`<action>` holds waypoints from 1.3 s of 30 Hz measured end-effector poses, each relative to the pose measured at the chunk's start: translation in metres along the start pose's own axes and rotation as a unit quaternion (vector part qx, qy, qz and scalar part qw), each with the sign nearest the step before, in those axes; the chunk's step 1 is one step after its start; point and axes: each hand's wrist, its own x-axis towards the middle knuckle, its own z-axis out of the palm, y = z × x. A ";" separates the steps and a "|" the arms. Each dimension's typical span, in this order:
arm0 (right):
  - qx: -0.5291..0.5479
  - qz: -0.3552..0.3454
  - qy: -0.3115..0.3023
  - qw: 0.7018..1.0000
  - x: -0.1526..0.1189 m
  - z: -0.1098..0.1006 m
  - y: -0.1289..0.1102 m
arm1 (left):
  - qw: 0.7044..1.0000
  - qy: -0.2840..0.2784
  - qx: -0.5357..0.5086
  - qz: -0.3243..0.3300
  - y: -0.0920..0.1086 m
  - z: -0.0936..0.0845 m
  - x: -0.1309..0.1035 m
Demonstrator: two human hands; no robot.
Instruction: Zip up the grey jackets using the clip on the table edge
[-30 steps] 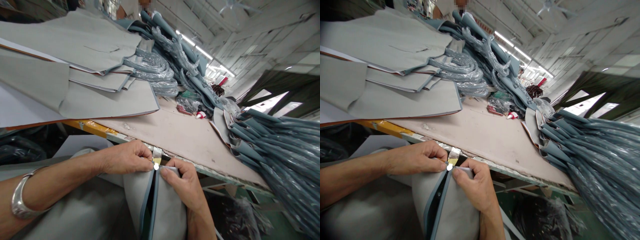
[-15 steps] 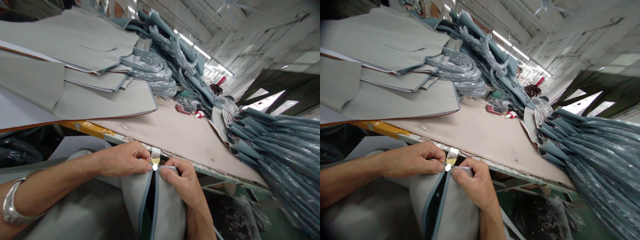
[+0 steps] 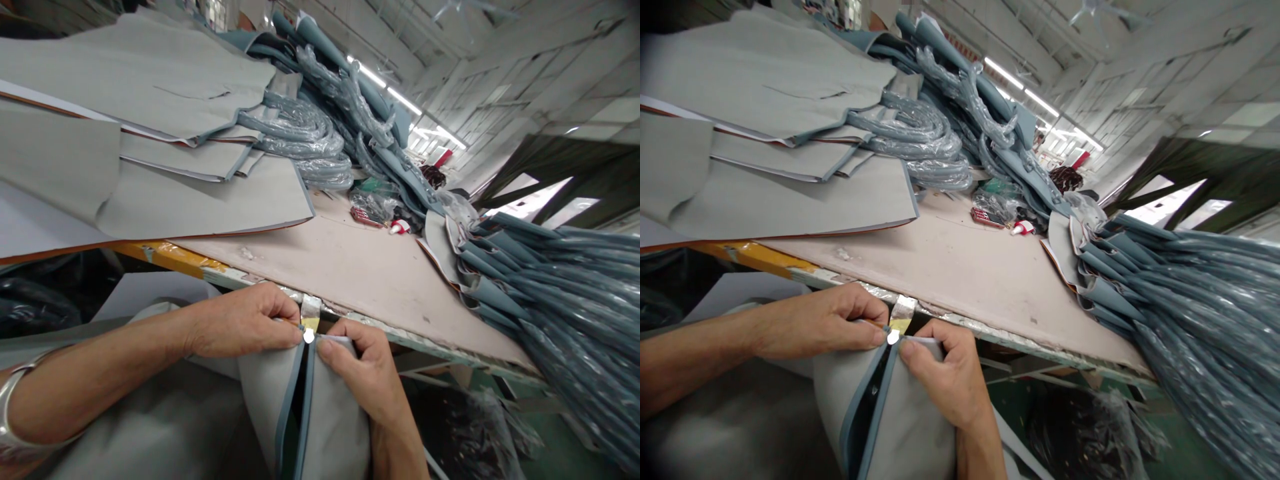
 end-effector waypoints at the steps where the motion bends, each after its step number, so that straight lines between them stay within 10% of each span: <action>1: 0.009 0.001 -0.008 1.000 0.001 0.000 0.000 | 1.000 0.000 -0.003 0.000 0.000 0.000 0.000; 39: 0.002 -0.008 0.013 1.000 0.008 0.001 -0.007 | 0.996 0.061 0.057 0.006 0.004 0.005 -0.002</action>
